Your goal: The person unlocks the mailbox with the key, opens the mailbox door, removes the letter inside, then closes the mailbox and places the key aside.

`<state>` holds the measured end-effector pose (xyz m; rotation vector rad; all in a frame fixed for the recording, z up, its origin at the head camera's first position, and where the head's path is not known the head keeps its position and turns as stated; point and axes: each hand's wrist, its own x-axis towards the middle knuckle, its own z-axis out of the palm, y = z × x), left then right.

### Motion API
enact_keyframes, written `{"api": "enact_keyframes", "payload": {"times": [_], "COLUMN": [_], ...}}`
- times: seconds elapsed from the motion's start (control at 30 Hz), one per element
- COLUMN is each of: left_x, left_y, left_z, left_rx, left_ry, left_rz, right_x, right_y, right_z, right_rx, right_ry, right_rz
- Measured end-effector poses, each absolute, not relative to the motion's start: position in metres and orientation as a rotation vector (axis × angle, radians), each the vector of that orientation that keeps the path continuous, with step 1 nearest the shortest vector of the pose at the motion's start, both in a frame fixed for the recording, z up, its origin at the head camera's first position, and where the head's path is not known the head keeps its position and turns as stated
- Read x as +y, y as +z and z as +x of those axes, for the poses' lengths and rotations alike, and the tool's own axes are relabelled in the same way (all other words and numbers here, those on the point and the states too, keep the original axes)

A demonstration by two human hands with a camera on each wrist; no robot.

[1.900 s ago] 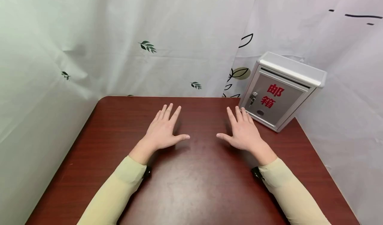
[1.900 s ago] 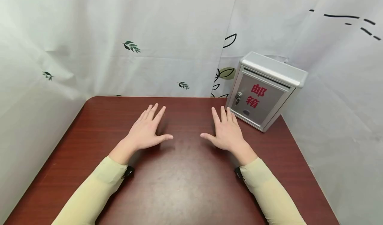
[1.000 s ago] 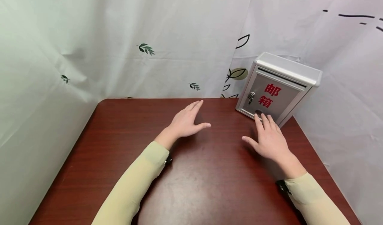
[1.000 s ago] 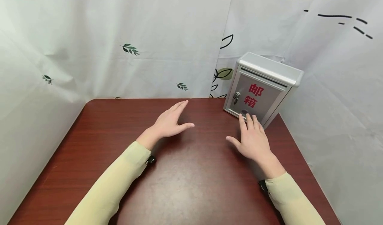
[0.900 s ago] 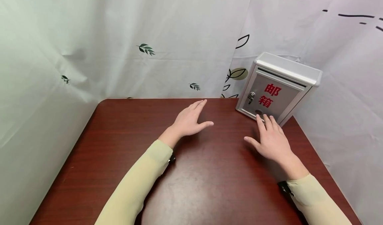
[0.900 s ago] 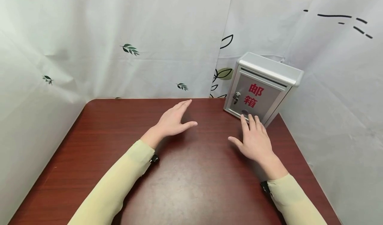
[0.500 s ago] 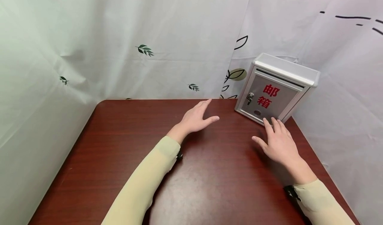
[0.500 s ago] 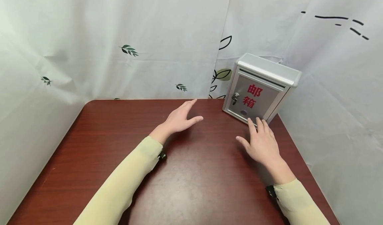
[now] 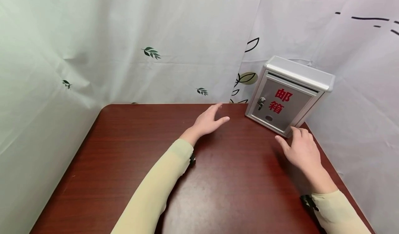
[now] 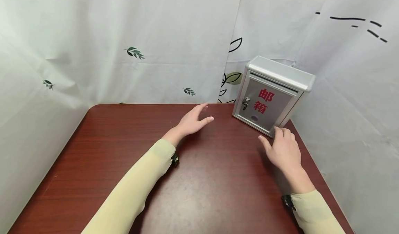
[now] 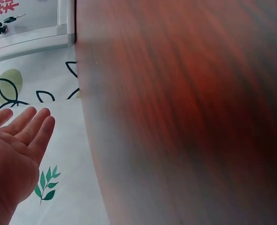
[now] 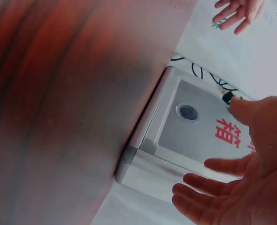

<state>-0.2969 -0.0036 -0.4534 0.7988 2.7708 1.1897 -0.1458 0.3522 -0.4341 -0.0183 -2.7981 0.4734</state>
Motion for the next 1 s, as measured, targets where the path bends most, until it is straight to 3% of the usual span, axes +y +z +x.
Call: {"api": "enact_keyframes", "payload": {"times": [0.33,0.77,1.0], "left_x": [0.012,0.032,0.048], "left_y": [-0.451,-0.440,-0.444], "left_z": [-0.306,-0.317,-0.321], "left_rx": [2.715,2.688,2.706], "left_ry": [1.289,1.265,1.237], "left_rz": [0.765,0.771,0.771], "right_x": [0.378,0.409,0.414], "right_y": [-0.425,-0.426,-0.427], "right_z": [-0.159,-0.188,-0.194], "right_rx": [-2.845,-2.687,-2.699], "right_ry": [0.670,1.207,1.261], "right_rz": [-0.290,-0.156,-0.152]}}
